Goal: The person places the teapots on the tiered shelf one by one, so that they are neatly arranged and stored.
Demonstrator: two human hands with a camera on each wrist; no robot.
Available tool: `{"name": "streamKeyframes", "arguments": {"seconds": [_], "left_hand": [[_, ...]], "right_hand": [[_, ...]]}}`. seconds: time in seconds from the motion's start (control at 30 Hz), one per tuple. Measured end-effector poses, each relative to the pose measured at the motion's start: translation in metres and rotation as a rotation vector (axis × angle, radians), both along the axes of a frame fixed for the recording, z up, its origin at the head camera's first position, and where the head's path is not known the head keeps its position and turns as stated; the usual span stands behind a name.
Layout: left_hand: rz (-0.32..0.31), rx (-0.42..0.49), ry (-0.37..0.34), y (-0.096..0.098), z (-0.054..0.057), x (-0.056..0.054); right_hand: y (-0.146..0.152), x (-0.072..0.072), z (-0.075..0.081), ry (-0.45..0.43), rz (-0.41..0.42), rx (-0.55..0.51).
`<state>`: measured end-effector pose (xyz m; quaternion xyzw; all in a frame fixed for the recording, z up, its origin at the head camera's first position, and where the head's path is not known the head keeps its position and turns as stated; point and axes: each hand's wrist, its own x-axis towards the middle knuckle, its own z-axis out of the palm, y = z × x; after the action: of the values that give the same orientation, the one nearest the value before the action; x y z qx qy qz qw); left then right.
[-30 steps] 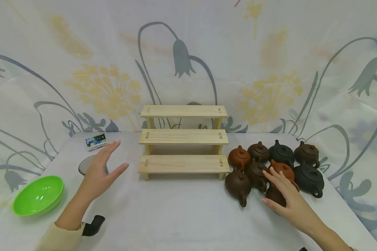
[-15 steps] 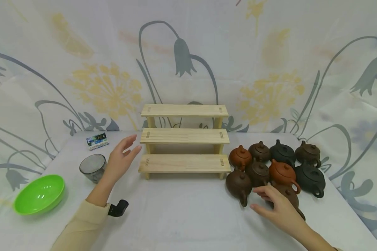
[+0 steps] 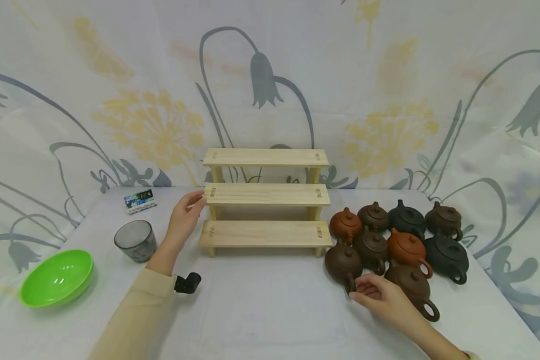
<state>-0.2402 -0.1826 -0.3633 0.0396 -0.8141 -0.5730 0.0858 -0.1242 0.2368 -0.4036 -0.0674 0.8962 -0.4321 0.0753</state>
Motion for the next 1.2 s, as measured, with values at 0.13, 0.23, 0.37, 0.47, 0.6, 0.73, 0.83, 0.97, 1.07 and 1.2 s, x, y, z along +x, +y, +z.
{"name": "streamKeyframes", "arguments": {"seconds": [0.13, 0.23, 0.37, 0.47, 0.6, 0.73, 0.83, 0.97, 1.07, 1.2], "left_hand": [[-0.036, 0.095, -0.022, 0.001, -0.004, -0.005], [-0.063, 0.164, -0.038, 0.001, -0.007, -0.007], [-0.082, 0.214, -0.056, 0.001, -0.010, -0.007], [-0.090, 0.240, -0.058, 0.001, -0.011, -0.008], [-0.104, 0.265, -0.056, 0.001, -0.014, -0.009], [-0.108, 0.265, -0.054, 0.000, -0.015, -0.009], [-0.108, 0.265, -0.053, 0.000, -0.015, -0.009], [-0.106, 0.270, -0.053, -0.001, -0.015, -0.009], [-0.106, 0.267, -0.055, -0.002, -0.016, -0.008], [-0.105, 0.261, -0.055, -0.003, -0.016, -0.008]], "right_hand": [[0.000, -0.002, -0.005, -0.026, 0.002, -0.007], [0.000, -0.002, -0.005, -0.031, 0.020, -0.019], [0.000, -0.002, -0.006, -0.015, 0.045, -0.049], [-0.001, -0.001, -0.007, 0.000, 0.038, -0.079], [-0.003, -0.001, -0.008, 0.015, 0.011, -0.125], [-0.004, -0.001, -0.006, -0.005, -0.029, -0.180], [-0.004, 0.001, -0.003, -0.026, -0.054, -0.201], [-0.004, 0.002, 0.005, -0.014, -0.038, -0.192], [-0.004, 0.003, 0.013, 0.026, 0.001, -0.176], [-0.006, 0.002, 0.025, 0.065, 0.045, -0.169]]}}
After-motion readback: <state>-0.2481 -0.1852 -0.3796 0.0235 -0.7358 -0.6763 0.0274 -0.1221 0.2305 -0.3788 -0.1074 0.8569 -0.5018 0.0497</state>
